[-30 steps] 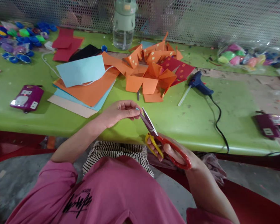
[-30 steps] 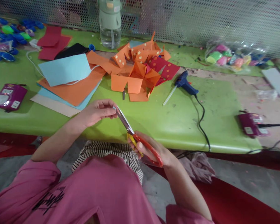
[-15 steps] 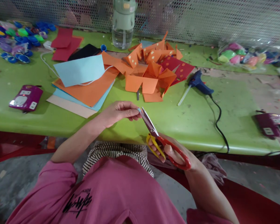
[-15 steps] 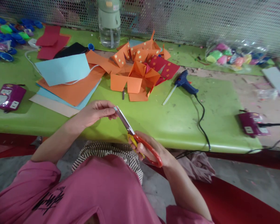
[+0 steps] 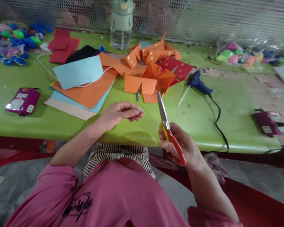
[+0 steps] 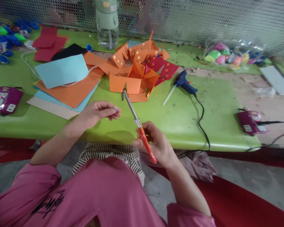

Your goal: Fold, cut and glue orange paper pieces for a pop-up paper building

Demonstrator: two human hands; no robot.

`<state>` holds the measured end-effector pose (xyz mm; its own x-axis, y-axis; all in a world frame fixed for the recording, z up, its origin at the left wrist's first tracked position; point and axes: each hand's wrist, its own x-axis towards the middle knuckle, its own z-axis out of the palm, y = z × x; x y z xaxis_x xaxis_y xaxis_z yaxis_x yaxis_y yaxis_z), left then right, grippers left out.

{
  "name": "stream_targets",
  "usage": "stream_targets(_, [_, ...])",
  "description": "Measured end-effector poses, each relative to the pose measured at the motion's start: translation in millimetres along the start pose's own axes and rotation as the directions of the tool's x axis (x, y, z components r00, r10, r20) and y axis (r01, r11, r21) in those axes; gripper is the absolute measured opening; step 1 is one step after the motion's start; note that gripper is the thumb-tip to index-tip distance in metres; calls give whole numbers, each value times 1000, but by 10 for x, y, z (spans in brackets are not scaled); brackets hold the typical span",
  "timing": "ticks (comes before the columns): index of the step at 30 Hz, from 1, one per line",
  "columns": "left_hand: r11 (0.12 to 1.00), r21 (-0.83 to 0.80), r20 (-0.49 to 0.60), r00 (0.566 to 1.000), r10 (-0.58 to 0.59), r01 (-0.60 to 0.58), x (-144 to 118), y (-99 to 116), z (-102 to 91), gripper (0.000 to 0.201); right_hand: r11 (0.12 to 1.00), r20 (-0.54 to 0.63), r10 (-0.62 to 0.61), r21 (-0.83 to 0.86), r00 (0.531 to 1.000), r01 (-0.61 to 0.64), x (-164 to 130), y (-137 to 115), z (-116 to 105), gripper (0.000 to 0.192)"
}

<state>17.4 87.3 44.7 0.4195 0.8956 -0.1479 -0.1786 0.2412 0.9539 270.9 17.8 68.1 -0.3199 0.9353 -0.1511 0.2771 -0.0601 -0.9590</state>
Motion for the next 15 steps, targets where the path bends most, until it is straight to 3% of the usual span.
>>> stream_targets(4, [999,41,-14,999,34,-34,1,-34,5,27,989,-157,-23,-148,987,0,207,-13,86,46])
stream_targets(9, [978,208,14,1000,20,-22,2,-96,19,29,988,-209,-150,5,966,154,491,-27,270,40])
stream_targets(15, [792,583,48,981,187,-179,-1,-82,54,10,973,-221,-192,-168,956,157,637,6,338,33])
